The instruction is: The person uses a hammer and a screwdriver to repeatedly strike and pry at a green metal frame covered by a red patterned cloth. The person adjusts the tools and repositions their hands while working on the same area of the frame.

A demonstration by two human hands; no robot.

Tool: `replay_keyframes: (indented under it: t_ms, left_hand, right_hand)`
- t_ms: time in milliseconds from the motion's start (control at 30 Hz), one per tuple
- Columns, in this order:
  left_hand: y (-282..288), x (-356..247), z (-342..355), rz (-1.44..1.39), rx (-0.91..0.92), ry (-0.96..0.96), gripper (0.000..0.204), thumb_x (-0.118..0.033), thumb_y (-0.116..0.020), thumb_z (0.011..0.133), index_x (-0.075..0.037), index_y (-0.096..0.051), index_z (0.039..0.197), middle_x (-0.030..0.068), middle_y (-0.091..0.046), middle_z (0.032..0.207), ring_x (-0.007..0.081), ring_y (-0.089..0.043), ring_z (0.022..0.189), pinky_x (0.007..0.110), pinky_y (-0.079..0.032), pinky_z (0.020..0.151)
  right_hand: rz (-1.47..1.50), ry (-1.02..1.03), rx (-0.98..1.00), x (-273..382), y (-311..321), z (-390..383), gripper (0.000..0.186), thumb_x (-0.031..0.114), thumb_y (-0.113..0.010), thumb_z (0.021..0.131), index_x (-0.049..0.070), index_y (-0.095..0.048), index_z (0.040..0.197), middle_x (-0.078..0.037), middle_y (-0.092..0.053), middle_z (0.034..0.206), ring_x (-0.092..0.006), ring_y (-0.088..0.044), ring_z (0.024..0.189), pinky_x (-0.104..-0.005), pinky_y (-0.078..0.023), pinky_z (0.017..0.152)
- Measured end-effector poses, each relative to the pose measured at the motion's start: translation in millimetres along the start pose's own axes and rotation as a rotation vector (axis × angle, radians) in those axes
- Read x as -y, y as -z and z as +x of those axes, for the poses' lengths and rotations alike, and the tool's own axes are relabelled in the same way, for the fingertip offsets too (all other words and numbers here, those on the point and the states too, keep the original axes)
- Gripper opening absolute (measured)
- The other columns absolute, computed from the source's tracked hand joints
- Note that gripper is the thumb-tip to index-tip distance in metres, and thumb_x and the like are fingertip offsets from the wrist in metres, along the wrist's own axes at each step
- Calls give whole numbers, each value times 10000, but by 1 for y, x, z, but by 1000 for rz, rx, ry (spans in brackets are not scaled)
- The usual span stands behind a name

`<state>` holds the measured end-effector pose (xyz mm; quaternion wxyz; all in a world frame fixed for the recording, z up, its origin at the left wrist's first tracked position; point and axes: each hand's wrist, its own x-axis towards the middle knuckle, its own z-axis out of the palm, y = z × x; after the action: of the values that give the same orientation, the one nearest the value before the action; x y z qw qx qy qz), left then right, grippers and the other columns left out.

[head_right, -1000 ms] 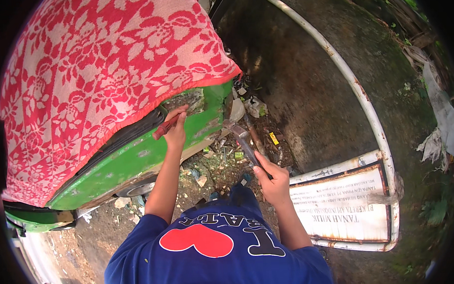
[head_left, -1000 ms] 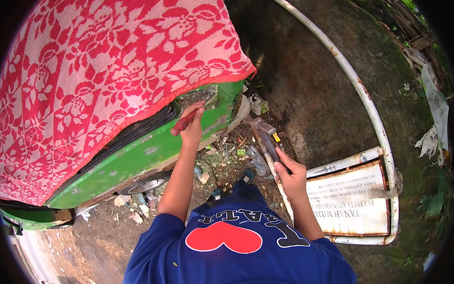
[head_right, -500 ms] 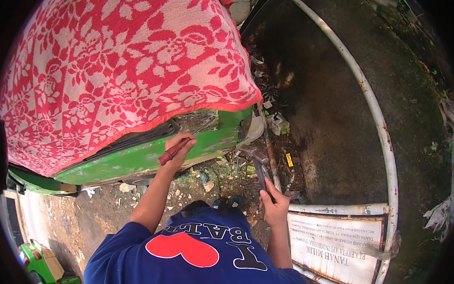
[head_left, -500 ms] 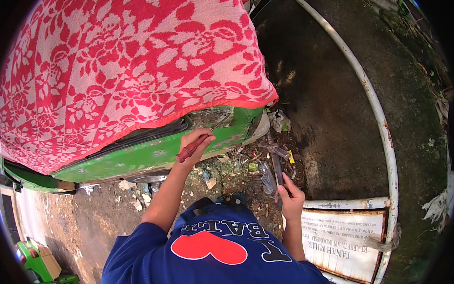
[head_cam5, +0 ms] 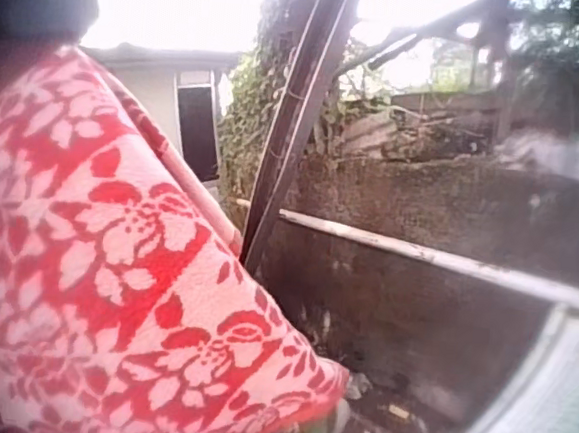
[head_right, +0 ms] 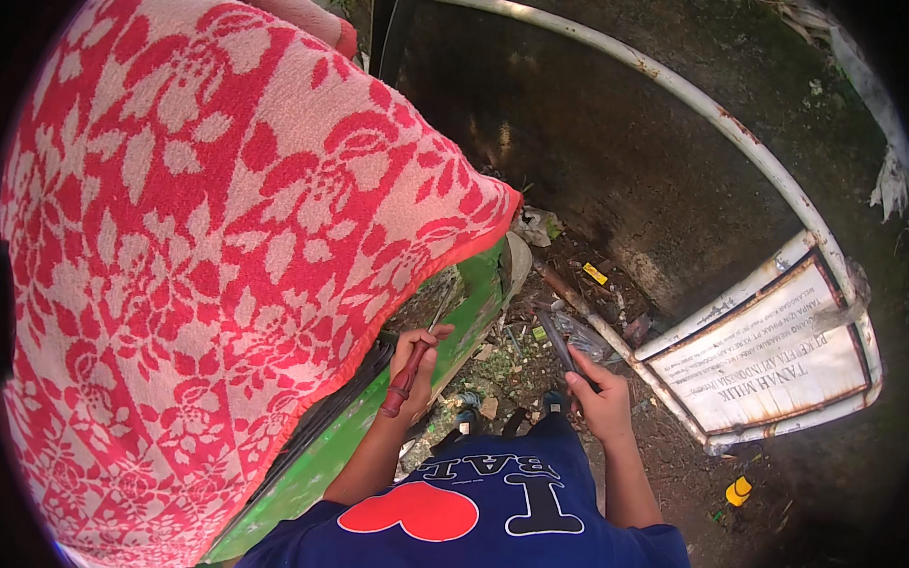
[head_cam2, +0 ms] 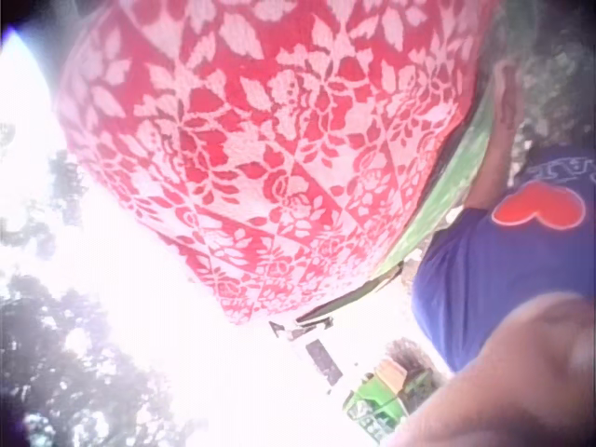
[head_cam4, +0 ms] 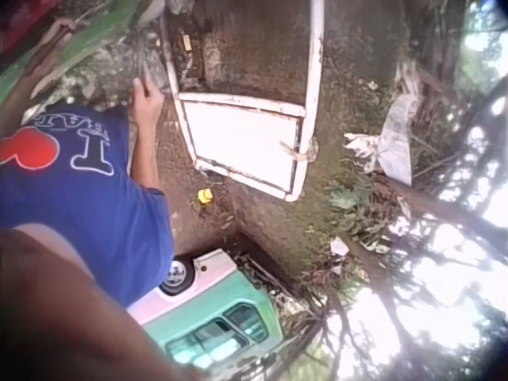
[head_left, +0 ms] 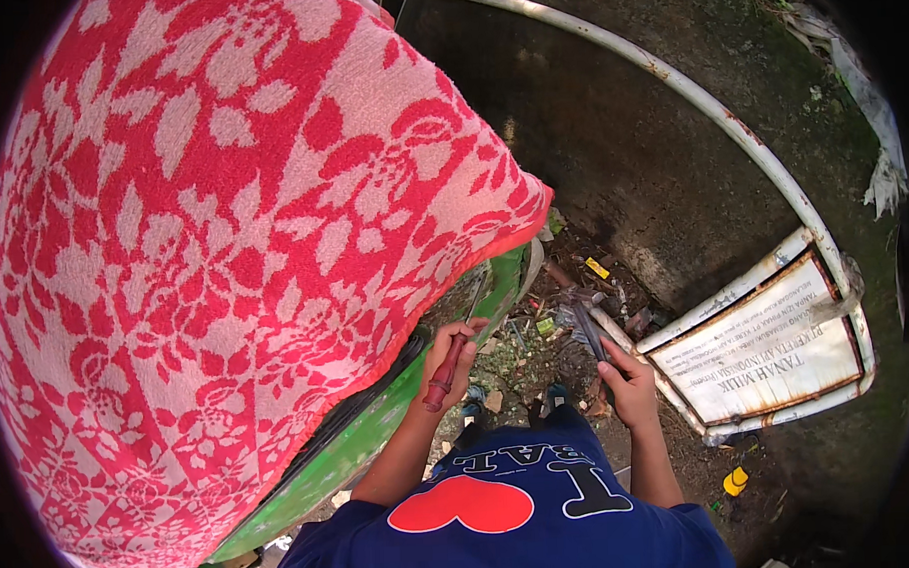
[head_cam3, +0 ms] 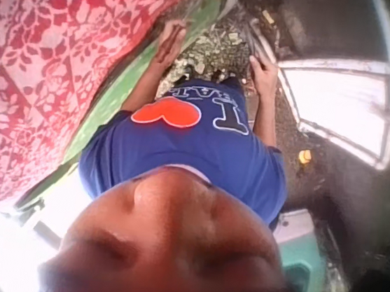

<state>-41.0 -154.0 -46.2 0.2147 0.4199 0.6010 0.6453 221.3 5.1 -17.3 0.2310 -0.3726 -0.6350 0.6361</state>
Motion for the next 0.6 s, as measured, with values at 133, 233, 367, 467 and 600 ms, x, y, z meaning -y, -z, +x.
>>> replay_keyframes:
  t_ms: [133, 233, 367, 467, 600]
  left_hand:
    - [21, 7, 10, 11, 105, -40, 229, -212, -548, 1042, -32, -503, 1175, 196, -673, 1212, 272, -640, 1160, 388, -467, 1030]
    - [24, -5, 17, 30, 84, -81, 191, -127, -556, 1018, 3, -616, 1144, 174, -690, 1200, 253, -661, 1143, 362, -490, 997]
    - [17, 3, 7, 100, 83, -217, 177, -113, -555, 1014, 12, -615, 1124, 171, -704, 1162, 255, -683, 1083, 364, -512, 955]
    - [8, 21, -1, 140, 47, -287, 159, -138, -560, 1021, -5, -593, 1100, 172, -709, 1148, 268, -688, 1048, 368, -519, 926]
    - [3, 38, -4, 129, 48, -234, 228, -273, -564, 1045, -51, -527, 1079, 166, -693, 1219, 249, -668, 988, 350, -509, 897]
  right_hand:
    - [136, -30, -213, -1, -38, -40, 417, 85, -662, 956, 26, -620, 1366, -16, -641, 789, -69, -571, 590, -228, -469, 516]
    - [107, -11, -270, -3, -47, -64, 436, 88, -670, 951, 28, -609, 1378, -20, -645, 792, -70, -569, 589, -231, -470, 518]
    - [70, 13, -316, 2, -56, -91, 459, 98, -697, 937, 23, -605, 1381, -22, -646, 774, -70, -566, 581, -234, -466, 519]
    - [93, 11, -317, 4, -59, -102, 346, 111, -721, 927, -17, -679, 1246, -28, -654, 763, -78, -575, 582, -229, -470, 515]
    - [148, 8, -278, -15, -53, -116, 208, 113, -713, 935, -44, -721, 1072, -44, -666, 781, -96, -599, 599, -235, -484, 510]
